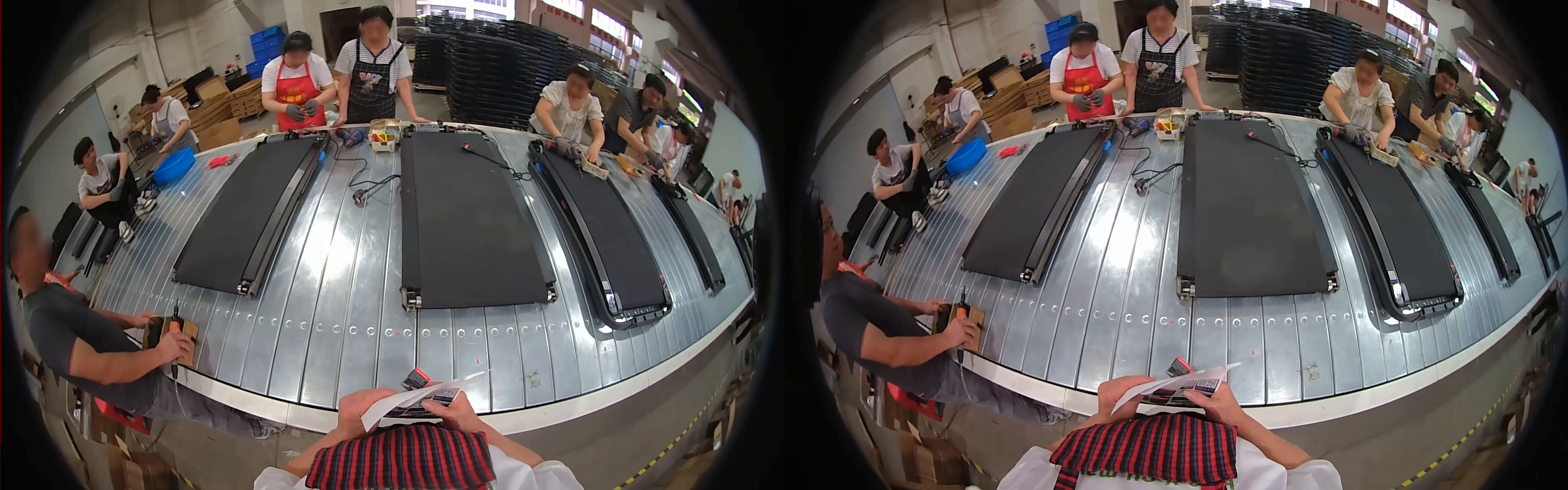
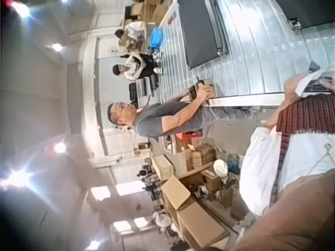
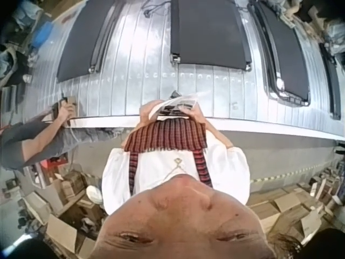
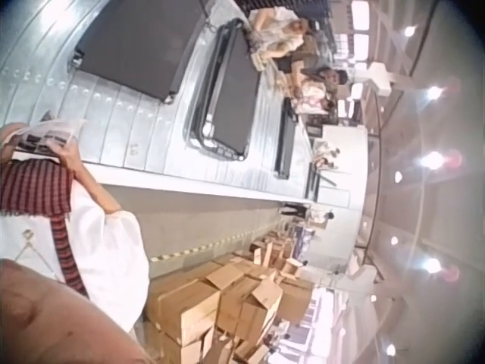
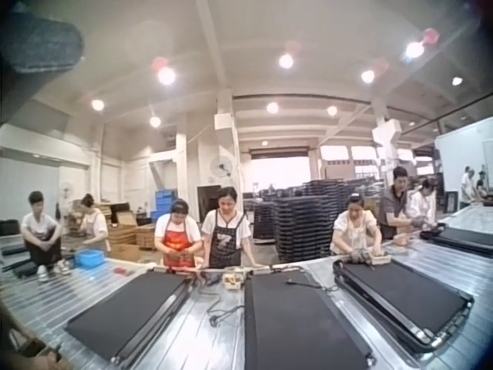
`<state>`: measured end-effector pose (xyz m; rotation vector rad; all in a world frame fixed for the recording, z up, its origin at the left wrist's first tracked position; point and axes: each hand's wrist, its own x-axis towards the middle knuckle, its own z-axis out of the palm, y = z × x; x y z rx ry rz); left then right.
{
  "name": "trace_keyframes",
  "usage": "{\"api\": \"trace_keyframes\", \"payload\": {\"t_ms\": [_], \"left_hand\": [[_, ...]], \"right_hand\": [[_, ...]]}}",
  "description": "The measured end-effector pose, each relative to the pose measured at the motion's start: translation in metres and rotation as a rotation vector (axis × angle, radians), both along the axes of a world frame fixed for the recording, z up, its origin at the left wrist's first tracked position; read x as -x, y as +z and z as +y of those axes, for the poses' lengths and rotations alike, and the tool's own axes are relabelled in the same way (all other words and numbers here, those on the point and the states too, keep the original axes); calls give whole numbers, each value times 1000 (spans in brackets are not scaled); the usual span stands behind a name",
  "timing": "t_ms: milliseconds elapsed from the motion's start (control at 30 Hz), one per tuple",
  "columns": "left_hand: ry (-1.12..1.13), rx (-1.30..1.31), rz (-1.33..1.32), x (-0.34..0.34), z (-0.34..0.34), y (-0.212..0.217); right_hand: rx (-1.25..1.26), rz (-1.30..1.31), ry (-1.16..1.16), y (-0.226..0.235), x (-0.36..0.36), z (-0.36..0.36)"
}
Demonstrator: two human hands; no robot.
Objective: Peeling and applying identification and instruction labels to treadmills on a factory assembly line.
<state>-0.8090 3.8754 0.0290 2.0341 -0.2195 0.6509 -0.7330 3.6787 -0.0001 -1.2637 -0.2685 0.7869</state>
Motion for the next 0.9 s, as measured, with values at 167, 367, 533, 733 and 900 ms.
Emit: {"api": "trace_keyframes", "payload": {"t_ms": [167,367,533,733,900], "left_hand": [[-130,-76,14,4,38,3],[-367,-74,133,10,84,-3],[-519,-21,83,1,99,-11],[-415,-133,70,-8,101,2],[-34,52,425,6,103,-16]], "right_hand": [[9,-96,-64,7,11,33],[40,-161,-134,-2,19,65],[83,-252,-190,-18,33,70],[170,-210,-234,-11,41,72],[237,-308,-134,-11,31,81]]}}
